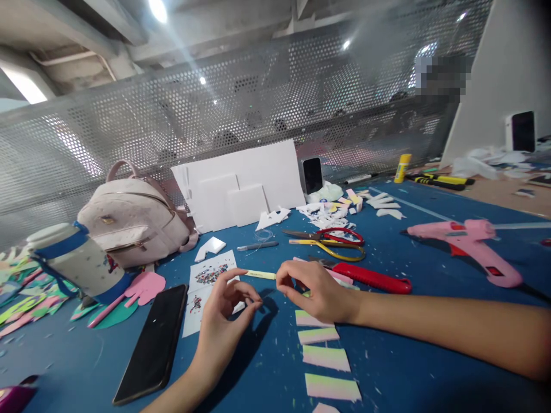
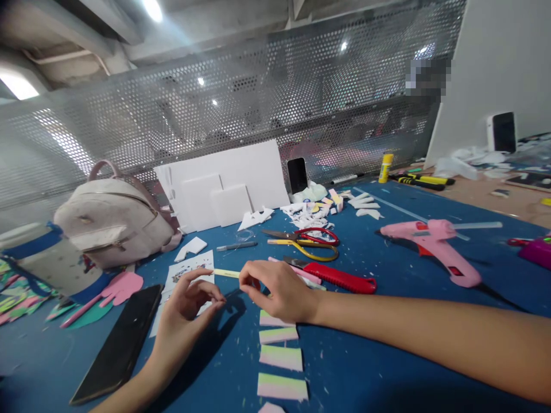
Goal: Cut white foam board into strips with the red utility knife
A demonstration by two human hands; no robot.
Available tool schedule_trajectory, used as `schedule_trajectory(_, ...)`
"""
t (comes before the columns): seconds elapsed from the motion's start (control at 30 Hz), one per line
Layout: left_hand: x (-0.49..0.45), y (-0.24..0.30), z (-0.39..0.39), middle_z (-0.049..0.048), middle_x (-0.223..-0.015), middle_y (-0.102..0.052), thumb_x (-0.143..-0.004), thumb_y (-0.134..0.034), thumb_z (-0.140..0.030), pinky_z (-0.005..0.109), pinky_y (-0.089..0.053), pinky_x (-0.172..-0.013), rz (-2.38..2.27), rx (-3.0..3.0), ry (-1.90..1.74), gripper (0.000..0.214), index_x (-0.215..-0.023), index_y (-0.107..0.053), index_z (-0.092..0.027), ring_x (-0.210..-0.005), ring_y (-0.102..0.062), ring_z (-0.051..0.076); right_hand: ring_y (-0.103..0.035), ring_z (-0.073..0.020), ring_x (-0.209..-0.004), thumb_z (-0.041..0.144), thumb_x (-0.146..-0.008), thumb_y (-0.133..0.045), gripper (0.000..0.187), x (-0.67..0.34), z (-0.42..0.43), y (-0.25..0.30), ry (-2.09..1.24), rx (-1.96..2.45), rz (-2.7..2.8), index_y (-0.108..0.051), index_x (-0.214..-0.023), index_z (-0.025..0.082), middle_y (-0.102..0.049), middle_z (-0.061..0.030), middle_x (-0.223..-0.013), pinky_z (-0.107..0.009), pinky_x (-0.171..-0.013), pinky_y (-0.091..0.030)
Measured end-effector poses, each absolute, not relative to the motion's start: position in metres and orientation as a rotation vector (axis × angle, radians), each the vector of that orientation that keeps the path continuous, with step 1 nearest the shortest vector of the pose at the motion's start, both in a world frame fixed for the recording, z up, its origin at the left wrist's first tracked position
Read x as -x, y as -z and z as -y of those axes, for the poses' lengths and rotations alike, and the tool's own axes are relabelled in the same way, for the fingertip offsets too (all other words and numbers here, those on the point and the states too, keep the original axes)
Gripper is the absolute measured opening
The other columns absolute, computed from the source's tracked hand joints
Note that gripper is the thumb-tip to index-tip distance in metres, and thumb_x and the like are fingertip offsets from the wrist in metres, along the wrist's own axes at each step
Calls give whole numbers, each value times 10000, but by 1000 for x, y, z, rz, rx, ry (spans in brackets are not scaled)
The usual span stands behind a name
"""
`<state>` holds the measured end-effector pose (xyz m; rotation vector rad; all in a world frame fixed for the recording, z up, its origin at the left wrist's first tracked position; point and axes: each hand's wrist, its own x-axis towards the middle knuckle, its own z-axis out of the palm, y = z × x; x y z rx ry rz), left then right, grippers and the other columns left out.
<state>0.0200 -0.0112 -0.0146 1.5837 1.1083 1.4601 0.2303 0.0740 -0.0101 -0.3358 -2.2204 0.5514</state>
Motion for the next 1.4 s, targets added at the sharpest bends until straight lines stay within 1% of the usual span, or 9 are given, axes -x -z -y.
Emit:
schedule_trajectory(0.17,-20,15,11,-13,-851,-685,-895,-669,-133,260,-511,-789,-1113,-1587,-1502,390,-1226,-511,-263,-804,-636,134,-526,-121,-697,187,-959,-533,50,-231,-74,11,-537,346,2219,-560,-918,190,-620,-7,-828,-256,-640,-400)
schedule_trajectory(0.4,-20,14,14,-10,-857,-699,-896,-666,-140,266,-511,-799,-1140,-1613,-1470,381,-1229,-523,-259,-816,-646,141,-528,-125,-709,189,-952,-540,52,-230,-75,14,-509,316,2251,-561,-905,194,-612,-2,-816,-261,-655,-397)
schedule_trajectory(0.57,-22,13,16,-23,-805,-717,-875,-692,-160,281,-518,-811,-1199,-1585,-1387,356,-1191,-553,-247,-786,-682,148,-548,-132,-716,164,-930,-560,49,-228,-75,15,-459,201,2295,-579,-894,193,-632,-2,-811,-262,-662,-391)
schedule_trajectory(0.7,-28,13,16,-38,-716,-697,-835,-743,-193,266,-523,-756,-1252,-1516,-1366,303,-1105,-607,-219,-719,-691,149,-586,-139,-765,173,-958,-572,43,-228,-76,15,-446,123,2351,-609,-940,186,-671,-13,-849,-256,-689,-400)
schedule_trajectory(0.8,-34,12,15,-38,-660,-698,-819,-753,-210,251,-517,-706,-1244,-1468,-1357,262,-1047,-623,-199,-666,-682,144,-602,-141,-787,208,-961,-611,23,-228,-76,15,-461,111,2363,-613,-959,186,-684,-13,-870,-253,-702,-406)
schedule_trajectory(0.93,-37,11,14,-23,-649,-724,-806,-744,-222,254,-520,-679,-1211,-1396,-1332,275,-1050,-626,-180,-638,-692,149,-605,-141,-764,251,-953,-651,74,-227,-76,16,-449,121,2337,-614,-946,187,-684,-7,-850,-255,-681,-404)
schedule_trajectory(1.07,-38,10,15,10,-686,-757,-815,-726,-246,255,-522,-658,-1216,-1382,-1317,295,-1081,-625,-166,-648,-709,159,-604,-151,-773,234,-971,-615,54,-226,-76,16,-430,105,2321,-627,-944,190,-691,-14,-851,-262,-678,-412)
schedule_trajectory(1.2,-37,9,16,35,-716,-775,-840,-703,-249,248,-511,-639,-1231,-1421,-1282,294,-1108,-621,-162,-674,-717,167,-593,-163,-772,208,-975,-584,73,-226,-76,17,-388,113,2306,-630,-920,190,-686,-27,-841,-272,-676,-413)
schedule_trajectory(1.4,-35,9,15,9,-695,-750,-874,-679,-246,266,-518,-663,-1246,-1496,-1251,233,-1088,-611,-183,-657,-696,161,-575,-158,-762,243,-1010,-542,108,-229,-75,13,-431,195,2370,-600,-939,185,-657,-32,-864,-269,-679,-392)
